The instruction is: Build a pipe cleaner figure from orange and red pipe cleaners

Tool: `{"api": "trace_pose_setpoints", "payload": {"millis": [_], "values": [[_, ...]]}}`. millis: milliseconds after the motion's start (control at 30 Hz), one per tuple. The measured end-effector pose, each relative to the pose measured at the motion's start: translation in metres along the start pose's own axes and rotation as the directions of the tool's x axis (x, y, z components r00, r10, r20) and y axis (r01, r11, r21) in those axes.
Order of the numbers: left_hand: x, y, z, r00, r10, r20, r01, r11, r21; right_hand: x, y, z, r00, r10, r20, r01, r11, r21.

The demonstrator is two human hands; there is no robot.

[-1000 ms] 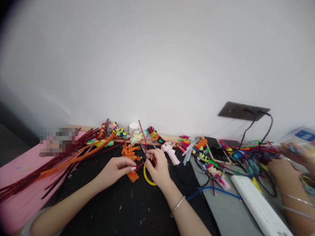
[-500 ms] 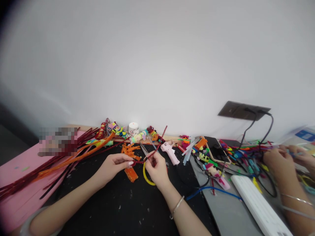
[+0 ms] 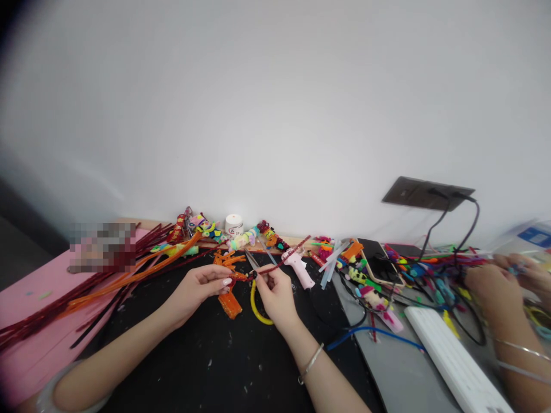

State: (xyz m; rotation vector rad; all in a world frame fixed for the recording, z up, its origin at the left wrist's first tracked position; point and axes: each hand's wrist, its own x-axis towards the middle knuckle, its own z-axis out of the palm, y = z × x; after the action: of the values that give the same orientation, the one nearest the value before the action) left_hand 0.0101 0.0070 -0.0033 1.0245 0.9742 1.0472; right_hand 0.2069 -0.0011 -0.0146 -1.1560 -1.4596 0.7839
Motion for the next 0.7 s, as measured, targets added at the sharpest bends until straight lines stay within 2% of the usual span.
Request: {"api": "trace_pose_setpoints", "payload": {"millis": [400,700], "values": [[0.0004,0.0016,0.0001,0.999,0.000,-0.044,0.000,1.000,-0.014,-0.0008,0.0007,-0.0006,0.999,-0.026,0.025,0.027,0.998,-0.061],[-0.0006,0.0048,0.0009,0.996,-0.023,-0.088,0.012,0.992,-0.123,-0.0035,-0.0070,0.0014,0.986,-0.142,0.090,0.158,0.965,-0.209]]}}
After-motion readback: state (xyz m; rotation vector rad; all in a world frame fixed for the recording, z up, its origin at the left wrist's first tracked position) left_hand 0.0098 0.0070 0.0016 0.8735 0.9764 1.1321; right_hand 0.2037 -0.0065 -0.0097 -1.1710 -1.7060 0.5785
